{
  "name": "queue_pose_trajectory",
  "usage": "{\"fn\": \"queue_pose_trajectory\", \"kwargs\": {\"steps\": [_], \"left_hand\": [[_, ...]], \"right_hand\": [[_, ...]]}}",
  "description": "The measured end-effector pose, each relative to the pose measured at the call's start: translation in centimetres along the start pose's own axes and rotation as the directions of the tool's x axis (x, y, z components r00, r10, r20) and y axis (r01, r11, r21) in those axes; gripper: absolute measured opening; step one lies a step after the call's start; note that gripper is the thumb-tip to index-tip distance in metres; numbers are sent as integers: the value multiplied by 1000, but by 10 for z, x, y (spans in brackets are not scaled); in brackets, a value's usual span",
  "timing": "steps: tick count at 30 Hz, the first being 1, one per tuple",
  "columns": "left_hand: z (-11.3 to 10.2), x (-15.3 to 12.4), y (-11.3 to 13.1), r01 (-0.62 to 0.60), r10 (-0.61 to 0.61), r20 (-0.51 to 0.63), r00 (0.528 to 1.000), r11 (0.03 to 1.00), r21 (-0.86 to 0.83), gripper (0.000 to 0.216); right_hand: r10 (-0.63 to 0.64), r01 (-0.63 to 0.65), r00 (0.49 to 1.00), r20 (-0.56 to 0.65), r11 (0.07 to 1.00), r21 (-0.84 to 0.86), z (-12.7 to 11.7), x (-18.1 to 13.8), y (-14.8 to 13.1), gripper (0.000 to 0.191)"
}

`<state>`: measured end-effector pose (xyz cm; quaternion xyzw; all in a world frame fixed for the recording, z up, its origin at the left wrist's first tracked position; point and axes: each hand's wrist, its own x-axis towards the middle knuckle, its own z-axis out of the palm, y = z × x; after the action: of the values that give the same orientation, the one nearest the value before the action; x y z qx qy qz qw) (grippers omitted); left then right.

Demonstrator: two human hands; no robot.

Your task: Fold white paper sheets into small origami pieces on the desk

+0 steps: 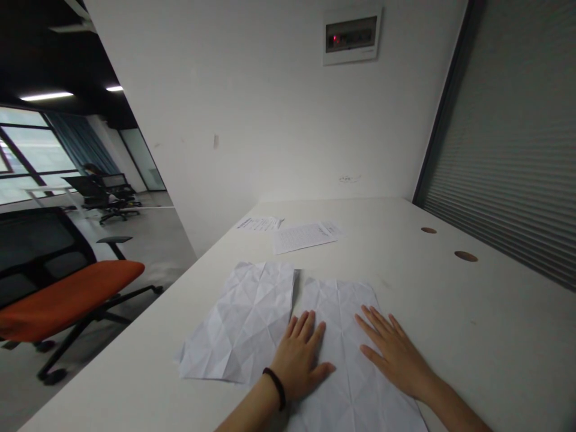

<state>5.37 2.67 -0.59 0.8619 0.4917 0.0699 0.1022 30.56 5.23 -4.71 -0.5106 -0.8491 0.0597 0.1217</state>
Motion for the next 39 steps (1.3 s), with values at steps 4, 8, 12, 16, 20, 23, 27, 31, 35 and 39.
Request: {"fn": "queue_pose_trajectory", "kwargs": {"steps": [4,8,12,16,20,23,27,31,35,39], "left_hand": [[-7,-2,-19,-28,28,-25,999,1000,-5,50],[-14,-5,-38,-100,100,-14,995,995,-17,63],[-13,-6,-49,-116,118,21,993,992,-54,55],[-5,-4,-57,-134,135,6,991,987,-90,46],[-3,-3,-58,-124,123,-11,992,989,-76,41],[-7,-4,-52,-109,108,-18,994,992,-62,36],[-14,-8,-36,-104,104,6,995,993,-52,53],[-14,-11,-23,-92,93,59,994,995,-22,97],[-11,-12,-18,-106,107,73,992,994,-26,104],[-12,-11,-17,-82,84,97,992,996,-26,97]], "right_hand": [[52,-46,998,-29,985,164,-10,-2,5,51],[83,-65,996,-45,949,308,-23,-11,22,46],[68,-86,995,70,947,308,-34,-21,36,59],[37,-87,988,151,937,339,-40,-24,40,52],[40,-116,979,199,914,389,-44,-25,40,48],[51,-133,978,204,902,411,-43,-26,40,52],[90,-137,987,136,908,397,-33,-24,36,55],[195,-171,981,9,838,519,-25,-15,27,50],[212,-135,977,-2,632,763,-29,-11,28,47],[103,-77,995,17,610,789,-35,-15,33,39]]}}
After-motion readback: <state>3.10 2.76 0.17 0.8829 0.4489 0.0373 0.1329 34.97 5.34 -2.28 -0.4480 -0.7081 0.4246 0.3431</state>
